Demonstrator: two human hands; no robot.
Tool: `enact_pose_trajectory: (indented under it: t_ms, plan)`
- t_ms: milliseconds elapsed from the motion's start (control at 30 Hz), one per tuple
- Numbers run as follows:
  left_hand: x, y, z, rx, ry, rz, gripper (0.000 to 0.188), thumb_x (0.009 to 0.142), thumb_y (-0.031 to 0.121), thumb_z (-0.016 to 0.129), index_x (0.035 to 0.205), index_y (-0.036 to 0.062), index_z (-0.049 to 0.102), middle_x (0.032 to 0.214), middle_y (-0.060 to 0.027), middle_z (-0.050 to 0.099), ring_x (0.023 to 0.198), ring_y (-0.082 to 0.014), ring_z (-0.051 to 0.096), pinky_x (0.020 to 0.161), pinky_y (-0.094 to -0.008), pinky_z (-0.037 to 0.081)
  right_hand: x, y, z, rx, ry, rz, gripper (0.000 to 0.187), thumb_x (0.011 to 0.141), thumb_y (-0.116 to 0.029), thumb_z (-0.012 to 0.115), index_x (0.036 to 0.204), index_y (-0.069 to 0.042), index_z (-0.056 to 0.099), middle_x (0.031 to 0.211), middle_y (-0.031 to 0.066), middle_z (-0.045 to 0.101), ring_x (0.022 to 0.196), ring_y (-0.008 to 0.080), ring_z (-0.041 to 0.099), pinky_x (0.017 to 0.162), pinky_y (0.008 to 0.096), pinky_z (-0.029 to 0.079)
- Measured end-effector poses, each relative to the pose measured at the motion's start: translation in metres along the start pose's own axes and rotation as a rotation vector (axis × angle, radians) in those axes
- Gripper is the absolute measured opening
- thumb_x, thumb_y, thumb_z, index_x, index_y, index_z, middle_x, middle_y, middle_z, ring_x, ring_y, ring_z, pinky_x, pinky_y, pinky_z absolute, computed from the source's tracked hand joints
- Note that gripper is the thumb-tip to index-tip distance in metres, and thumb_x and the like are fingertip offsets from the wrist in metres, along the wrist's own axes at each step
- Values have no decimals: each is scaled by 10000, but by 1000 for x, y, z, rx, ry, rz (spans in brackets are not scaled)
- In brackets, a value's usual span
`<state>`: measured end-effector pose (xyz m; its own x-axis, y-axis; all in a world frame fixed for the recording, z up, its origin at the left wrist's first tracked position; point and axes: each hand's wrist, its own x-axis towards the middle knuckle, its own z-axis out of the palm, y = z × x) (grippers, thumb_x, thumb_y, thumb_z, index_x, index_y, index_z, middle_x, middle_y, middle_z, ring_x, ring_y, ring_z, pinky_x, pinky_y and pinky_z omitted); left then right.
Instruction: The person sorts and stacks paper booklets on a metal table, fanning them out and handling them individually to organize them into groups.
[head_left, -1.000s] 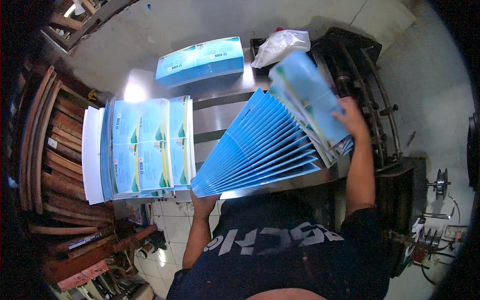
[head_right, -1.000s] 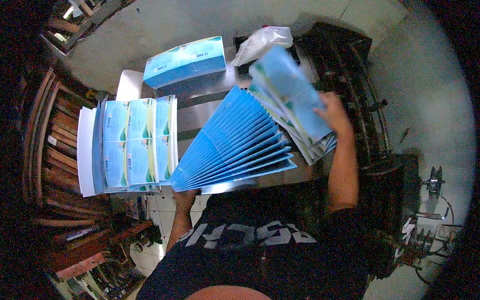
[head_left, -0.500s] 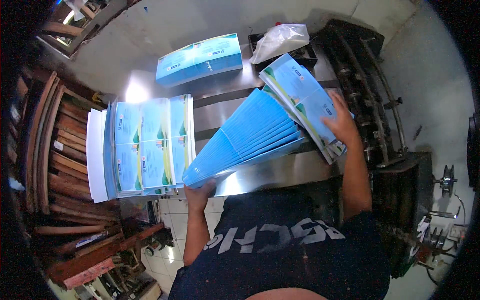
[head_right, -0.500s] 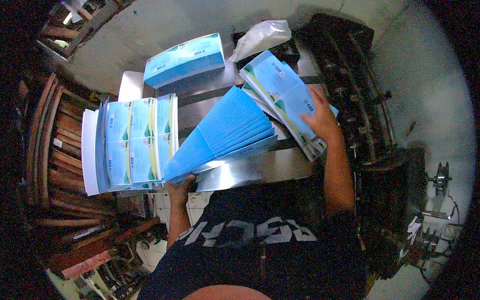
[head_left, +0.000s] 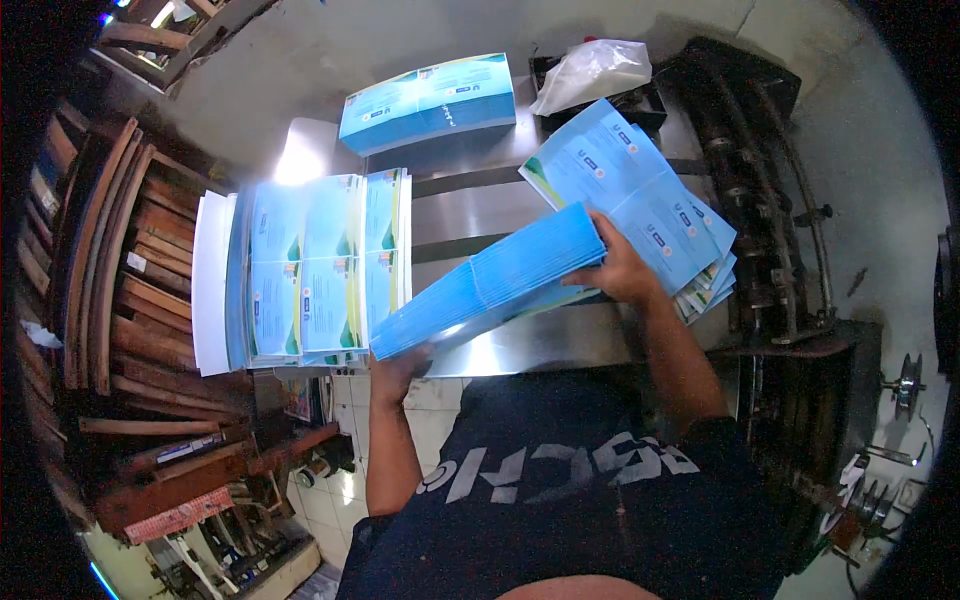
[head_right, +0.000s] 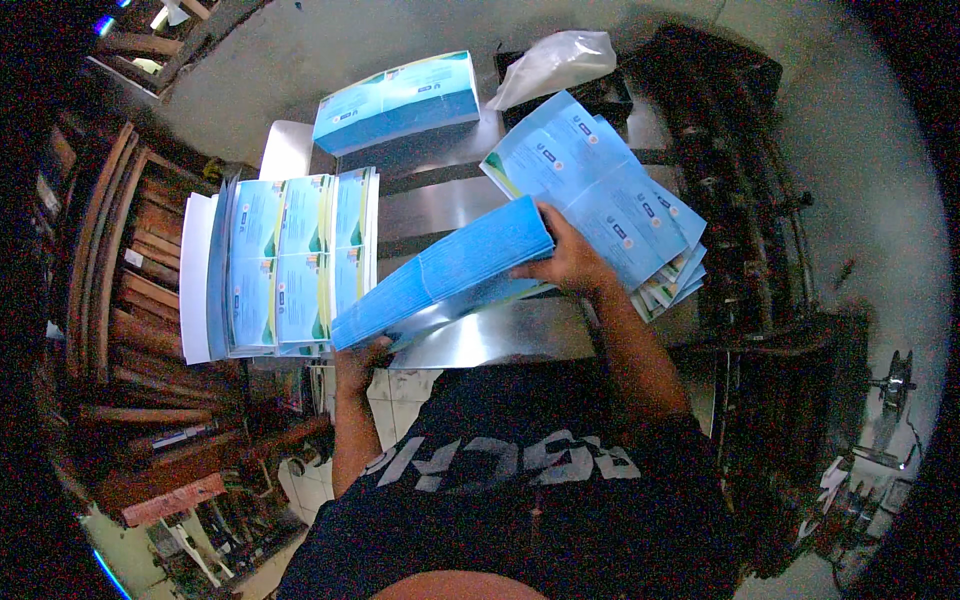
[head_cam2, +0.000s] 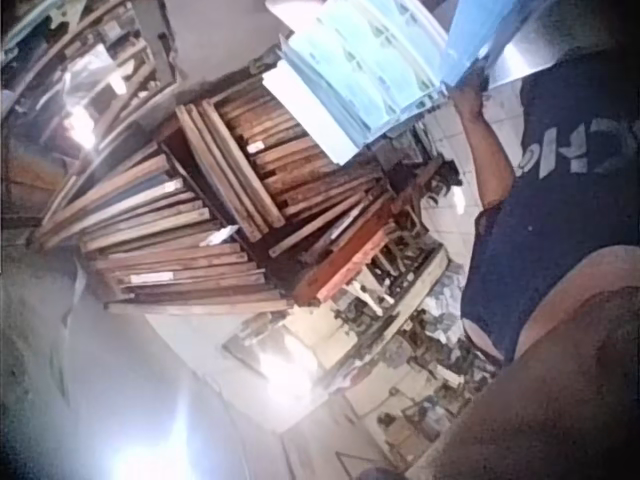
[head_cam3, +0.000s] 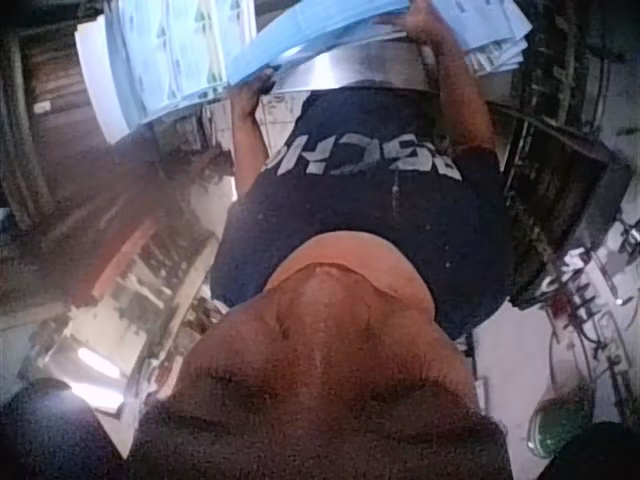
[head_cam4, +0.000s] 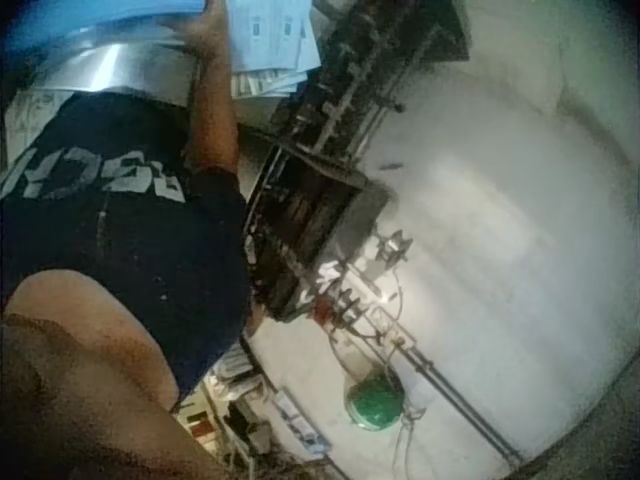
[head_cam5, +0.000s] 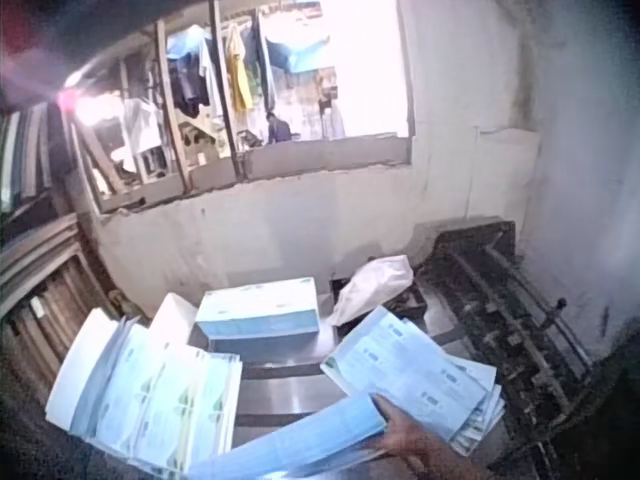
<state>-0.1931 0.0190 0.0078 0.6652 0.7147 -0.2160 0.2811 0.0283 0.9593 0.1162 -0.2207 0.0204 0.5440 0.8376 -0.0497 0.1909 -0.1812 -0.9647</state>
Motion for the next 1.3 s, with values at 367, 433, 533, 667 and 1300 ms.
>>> enact_pose_trajectory:
  t_ms: [367,433,533,667,1300]
  plan:
    - [-21,0,27,-141,-7,264,1066,637,4,849,1509,51,238,1530,-162,333,1315,-270,459,1078,-404,416,-94,5,32,28,214,-212,1010,769,-172,775,1539,-36,136,1537,220,300,1388,346,356,1137,463,278]
    - [-22,0,20,113,-38,304,1051,620,25,866,1487,44,272,1509,-159,359,1310,-266,457,1089,-398,401,-100,-1,34,5,208,-181,986,788,-175,762,1535,-21,137,1545,216,282,1397,345,340,1139,452,273]
    - [-17,5,16,232,-85,284,973,608,67,885,1421,34,351,1457,-149,415,1291,-251,467,1089,-383,397,-105,12,29,-14,84,-169,915,829,-96,705,1531,-22,123,1513,181,312,1358,295,361,1127,398,278]
    - [-16,4,21,239,-36,209,804,619,96,885,1293,29,453,1378,-143,481,1261,-244,484,1063,-386,419,-114,45,36,-187,165,-154,740,841,-91,694,1445,-11,274,1378,177,430,1275,288,436,1098,410,321]
    - [33,25,52,315,0,-227,506,731,312,846,1031,-28,622,928,-139,702,830,-206,671,764,-342,527,-13,-69,79,-1,11,-323,1208,729,-618,735,1528,-16,59,1577,281,92,1469,396,129,1185,473,144]
